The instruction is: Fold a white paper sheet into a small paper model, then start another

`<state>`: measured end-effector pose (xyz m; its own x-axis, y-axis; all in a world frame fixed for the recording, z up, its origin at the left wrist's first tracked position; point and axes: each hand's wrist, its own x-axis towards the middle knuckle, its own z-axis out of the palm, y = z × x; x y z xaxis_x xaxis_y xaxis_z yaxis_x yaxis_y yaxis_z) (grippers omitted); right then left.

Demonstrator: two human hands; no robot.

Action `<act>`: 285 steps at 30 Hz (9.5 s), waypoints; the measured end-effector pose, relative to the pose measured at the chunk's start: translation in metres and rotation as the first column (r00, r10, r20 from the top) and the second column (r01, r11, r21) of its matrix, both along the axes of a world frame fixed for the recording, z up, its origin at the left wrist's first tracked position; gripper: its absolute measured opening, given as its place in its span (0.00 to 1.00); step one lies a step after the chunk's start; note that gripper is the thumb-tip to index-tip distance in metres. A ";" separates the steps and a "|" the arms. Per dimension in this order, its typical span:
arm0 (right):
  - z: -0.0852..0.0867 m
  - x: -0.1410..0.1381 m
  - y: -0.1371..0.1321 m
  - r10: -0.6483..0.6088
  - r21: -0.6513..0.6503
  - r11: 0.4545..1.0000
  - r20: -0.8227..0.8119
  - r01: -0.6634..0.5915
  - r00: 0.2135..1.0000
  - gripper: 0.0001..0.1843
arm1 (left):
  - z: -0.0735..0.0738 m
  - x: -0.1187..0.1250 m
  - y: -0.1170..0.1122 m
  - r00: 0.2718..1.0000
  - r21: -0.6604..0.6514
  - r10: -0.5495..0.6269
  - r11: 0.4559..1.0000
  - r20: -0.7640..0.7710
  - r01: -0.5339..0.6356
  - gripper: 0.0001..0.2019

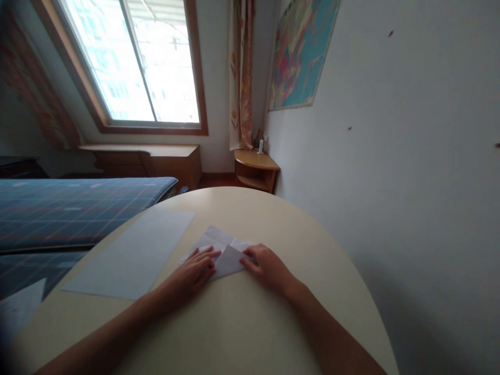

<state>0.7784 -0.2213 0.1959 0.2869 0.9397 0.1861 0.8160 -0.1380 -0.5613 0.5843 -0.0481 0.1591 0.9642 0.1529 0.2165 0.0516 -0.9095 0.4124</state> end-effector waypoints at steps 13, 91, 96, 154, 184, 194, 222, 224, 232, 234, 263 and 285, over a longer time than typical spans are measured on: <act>-0.004 0.004 0.000 -0.099 -0.082 0.991 0.041 0.102 0.994 0.11 | -0.003 0.001 -0.005 0.999 0.013 0.018 1.000 0.030 -0.019 0.09; 0.008 -0.064 -0.009 0.170 -0.216 0.971 0.332 -0.101 0.928 0.23 | 0.027 -0.008 0.000 0.961 0.197 -0.268 0.948 0.071 0.250 0.12; 0.011 -0.064 -0.010 0.170 -0.217 0.971 0.325 -0.101 0.930 0.24 | 0.031 -0.014 0.005 0.949 0.171 -0.305 0.942 0.077 0.288 0.14; 0.032 -0.014 -0.022 0.308 -0.201 0.947 0.353 -0.250 0.883 0.18 | 0.039 -0.009 -0.019 0.983 0.371 -0.177 0.910 -0.056 0.185 0.14; 0.046 0.003 -0.035 0.108 -0.180 0.983 0.487 -0.021 0.867 0.07 | 0.034 -0.006 -0.028 0.974 0.260 -0.216 0.939 -0.066 0.226 0.17; 0.030 -0.008 -0.026 0.179 -0.235 0.969 0.439 -0.080 0.880 0.14 | 0.036 -0.009 -0.036 0.969 0.249 -0.245 0.936 -0.040 0.248 0.17; -0.005 0.001 -0.016 0.184 -0.218 0.968 0.294 -0.122 0.938 0.50 | 0.028 -0.010 -0.022 0.974 0.142 -0.213 0.964 -0.082 0.223 0.29; 0.001 -0.003 -0.015 0.228 -0.141 0.971 0.304 -0.193 0.925 0.39 | 0.028 -0.011 -0.021 0.976 0.164 -0.196 0.964 -0.094 0.209 0.28; 0.011 -0.027 -0.011 0.403 -0.007 0.912 0.216 -0.411 0.890 0.14 | 0.020 -0.008 -0.006 0.993 0.161 -0.080 0.983 -0.087 0.094 0.22; 0.007 -0.028 -0.009 0.386 -0.005 0.919 0.224 -0.395 0.895 0.12 | 0.022 -0.009 -0.001 0.990 0.131 -0.108 0.984 -0.088 0.119 0.21; -0.021 -0.029 0.013 0.041 0.211 0.977 -0.020 -0.036 0.999 0.14 | 0.026 -0.006 0.001 0.944 0.154 0.330 0.933 -0.002 -0.326 0.13; -0.017 -0.027 0.011 0.128 0.117 0.980 0.240 -0.160 0.962 0.12 | 0.009 -0.005 -0.005 0.970 0.175 0.217 0.956 0.112 -0.234 0.16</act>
